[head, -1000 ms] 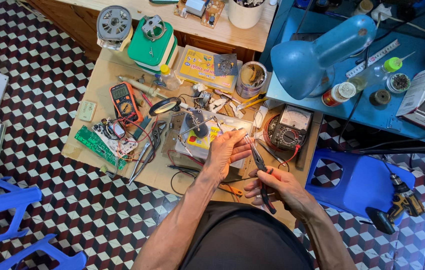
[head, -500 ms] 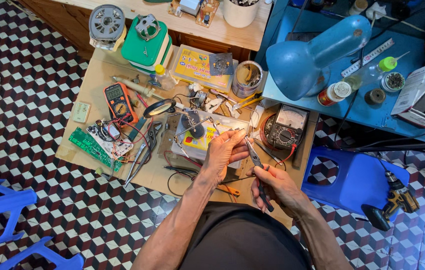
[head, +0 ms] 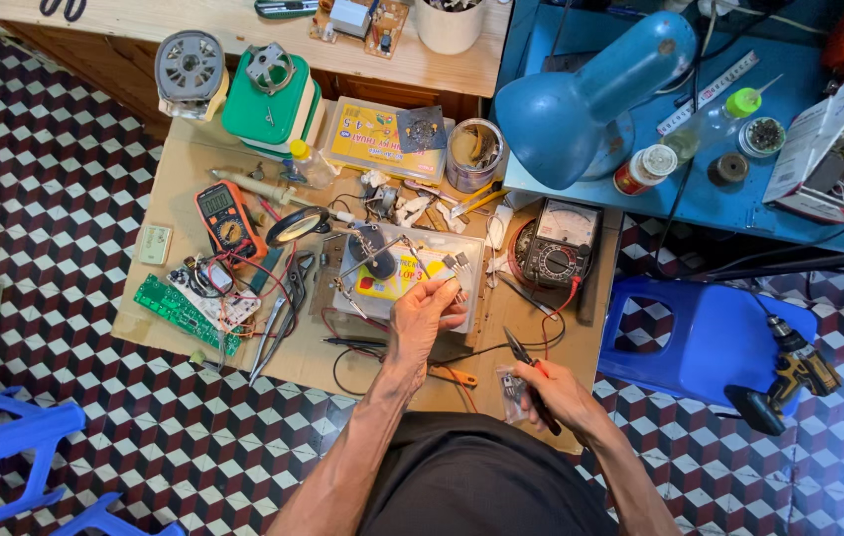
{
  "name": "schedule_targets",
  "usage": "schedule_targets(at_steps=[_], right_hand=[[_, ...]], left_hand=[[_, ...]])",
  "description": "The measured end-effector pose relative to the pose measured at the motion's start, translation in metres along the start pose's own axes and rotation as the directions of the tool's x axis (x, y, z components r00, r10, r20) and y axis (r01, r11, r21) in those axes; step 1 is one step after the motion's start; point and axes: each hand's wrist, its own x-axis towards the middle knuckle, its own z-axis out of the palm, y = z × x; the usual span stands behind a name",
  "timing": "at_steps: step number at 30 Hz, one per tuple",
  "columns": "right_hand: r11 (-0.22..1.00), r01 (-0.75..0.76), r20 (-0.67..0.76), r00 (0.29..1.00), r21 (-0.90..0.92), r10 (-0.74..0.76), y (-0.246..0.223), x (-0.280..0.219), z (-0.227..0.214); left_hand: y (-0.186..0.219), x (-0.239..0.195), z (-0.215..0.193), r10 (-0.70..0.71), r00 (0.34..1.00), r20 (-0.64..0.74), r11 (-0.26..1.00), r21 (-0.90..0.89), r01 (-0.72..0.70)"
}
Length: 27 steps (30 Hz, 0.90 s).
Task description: The person uses pliers to strip the insulation from small wires and then uses a multimeter to test the electrical continuity of the components. The person handles several small electronic parts and wires on a cluttered workbench.
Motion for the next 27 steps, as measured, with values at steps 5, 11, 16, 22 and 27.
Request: schedule_targets(at_steps=[5,11,16,22,27], right_hand=[[0.973,-0.056,-0.187,0.982,-0.226,0.013,0.074,0.069,-0.016],[0.661,0.222,-0.271,0.786,-0.716,-0.556,0.102,0.118,-0.022],[0.512,0.287,-0.231,0.646,-0.809,-0.727,0.074,0.108,-0.030],[0.878,0.347,-0.577,0.662,-0.330,-0.479,0.072,0.020,0.016],[0.950,0.308,-0.704,0.665,-0.045,-0.249,0.100,-0.036,0.050]], left_hand=[[-0.013,-0.015,-0.018,-0.067,0.998,0.011,0.998,-0.011,0.067],[-0.021,-0.030,-0.008,-0.238,0.971,0.033,0.970,0.064,0.235],[-0.027,-0.035,0.004,-0.298,0.951,0.083,0.941,0.189,0.279],[-0.054,-0.031,0.021,-0.355,0.911,0.210,0.922,0.239,0.305],[-0.090,-0.066,0.045,-0.289,0.897,0.334,0.948,0.233,0.218]])
